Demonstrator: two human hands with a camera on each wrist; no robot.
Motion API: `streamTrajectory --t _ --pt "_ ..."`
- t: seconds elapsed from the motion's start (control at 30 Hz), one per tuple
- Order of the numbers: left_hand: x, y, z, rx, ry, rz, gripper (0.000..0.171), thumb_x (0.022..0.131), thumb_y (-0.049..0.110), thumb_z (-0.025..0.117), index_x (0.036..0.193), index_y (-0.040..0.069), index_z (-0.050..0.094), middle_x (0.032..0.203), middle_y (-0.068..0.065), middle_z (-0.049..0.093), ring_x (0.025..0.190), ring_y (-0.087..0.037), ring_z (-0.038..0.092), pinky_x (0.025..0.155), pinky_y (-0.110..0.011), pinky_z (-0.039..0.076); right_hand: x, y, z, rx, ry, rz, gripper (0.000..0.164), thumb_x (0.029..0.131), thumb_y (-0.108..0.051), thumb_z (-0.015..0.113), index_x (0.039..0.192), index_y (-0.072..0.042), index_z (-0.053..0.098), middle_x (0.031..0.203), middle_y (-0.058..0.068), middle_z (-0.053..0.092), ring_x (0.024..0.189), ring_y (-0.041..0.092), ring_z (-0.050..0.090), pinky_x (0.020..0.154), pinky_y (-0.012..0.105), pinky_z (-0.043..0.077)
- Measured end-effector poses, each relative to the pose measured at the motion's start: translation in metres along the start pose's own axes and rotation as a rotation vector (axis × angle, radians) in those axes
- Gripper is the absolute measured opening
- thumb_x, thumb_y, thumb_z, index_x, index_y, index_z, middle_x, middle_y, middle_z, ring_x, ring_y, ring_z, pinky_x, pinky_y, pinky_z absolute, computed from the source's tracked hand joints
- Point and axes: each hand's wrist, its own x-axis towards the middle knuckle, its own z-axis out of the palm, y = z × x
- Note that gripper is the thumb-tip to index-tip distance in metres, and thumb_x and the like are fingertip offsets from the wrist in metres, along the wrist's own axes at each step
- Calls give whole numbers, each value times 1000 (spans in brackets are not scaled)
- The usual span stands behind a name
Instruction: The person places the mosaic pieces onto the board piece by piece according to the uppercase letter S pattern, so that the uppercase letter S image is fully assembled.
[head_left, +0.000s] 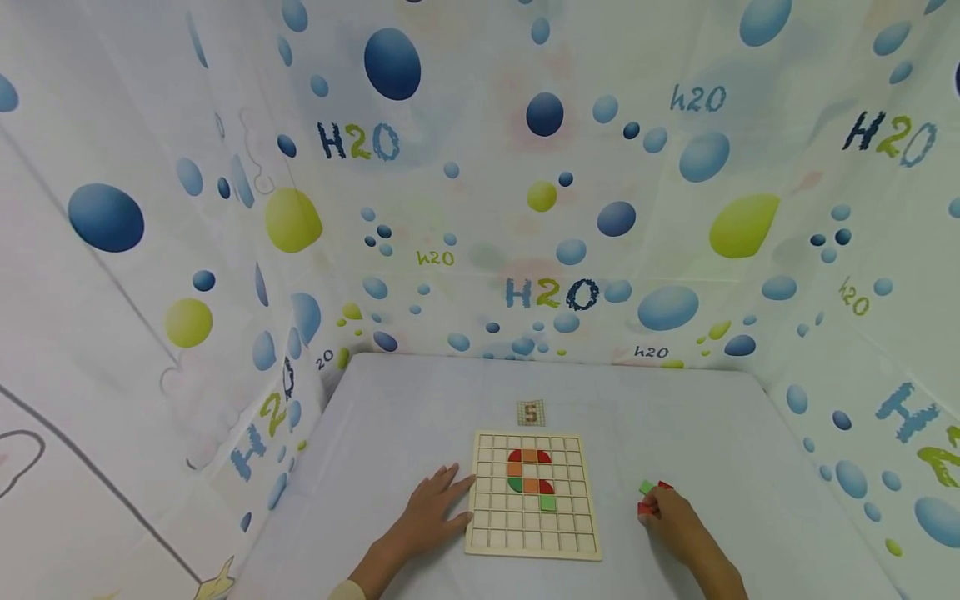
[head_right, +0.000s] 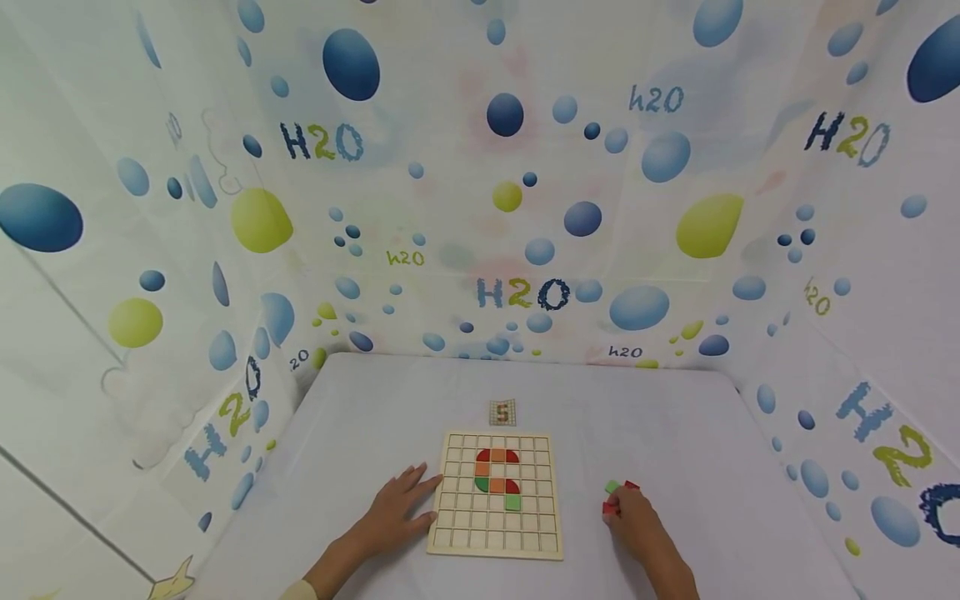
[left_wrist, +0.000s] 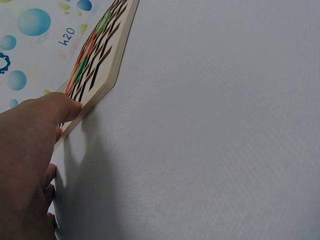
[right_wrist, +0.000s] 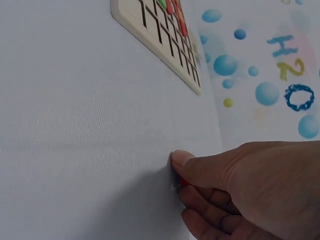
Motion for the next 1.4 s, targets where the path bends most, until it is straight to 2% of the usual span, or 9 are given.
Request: streamTrajectory --t 0.17,0.3,0.37,0.53,0.67,0.87,1.03,1.27,1.4 --pt "1 1 -1 -2 1 5 62 101 45 64 157 21 52 167 -19 39 156 -45 31 123 -71 24 0 -15 9 -13 18 9 23 88 -8 84 98 -1 65 86 1 63 82 15 58 73 33 53" --pt "0 3 -3 -1 -2 4 62 101 44 65 156 20 52 167 -19 39 156 -45 32 123 -71 24 -1 -22 16 -5 29 40 31 84 -16 89 91 -6 62 79 0 55 75 15 51 65 29 43" --pt "0 3 -3 -1 -7 0 62 101 44 65 157 21 52 168 -19 39 157 -44 31 124 -70 24 -1 -22 17 10 23 46 34 82 -17 91 94 -5 61 78 1 51 74 15 49 64 28 40" --pt "0 1 -1 3 -9 -2 62 101 44 65 157 21 52 168 -18 38 157 -44 31 124 -70 24 -2 -20 14 18 -10 -23 34 82 -5 88 106 -6 64 89 1 56 83 15 54 73 31 50" --pt "0 2 -2 7 2 4 62 101 44 65 156 20 53 167 -19 39 156 -45 32 123 -71 25 -4 -20 12 -1 -13 -59 27 84 0 85 101 -8 66 97 0 61 91 15 60 83 38 57" --pt "1 2 -2 4 0 1 62 101 45 64 157 20 52 167 -20 39 156 -46 32 123 -71 24 -1 -25 14 -12 -13 4 24 85 -6 85 100 -5 66 92 0 60 86 15 56 78 36 55" --pt "1 1 0 9 -10 -17 62 101 46 64 157 21 52 168 -18 39 157 -44 31 124 -70 24 0 -32 17 48 4 28 23 85 -8 85 99 -4 67 87 1 61 83 16 55 72 30 52" --pt "0 1 -1 4 -6 -10 62 100 44 65 156 20 53 167 -19 39 156 -45 32 123 -71 25 3 -57 29 129 22 3 21 88 -11 82 104 -5 70 93 1 61 86 16 55 73 28 51" --pt "0 1 -1 3 -4 -7 62 101 45 65 156 20 53 167 -19 39 156 -45 31 124 -70 24 1 -77 42 106 -20 -78 19 91 -13 80 106 -8 69 96 0 60 89 16 54 77 31 54"
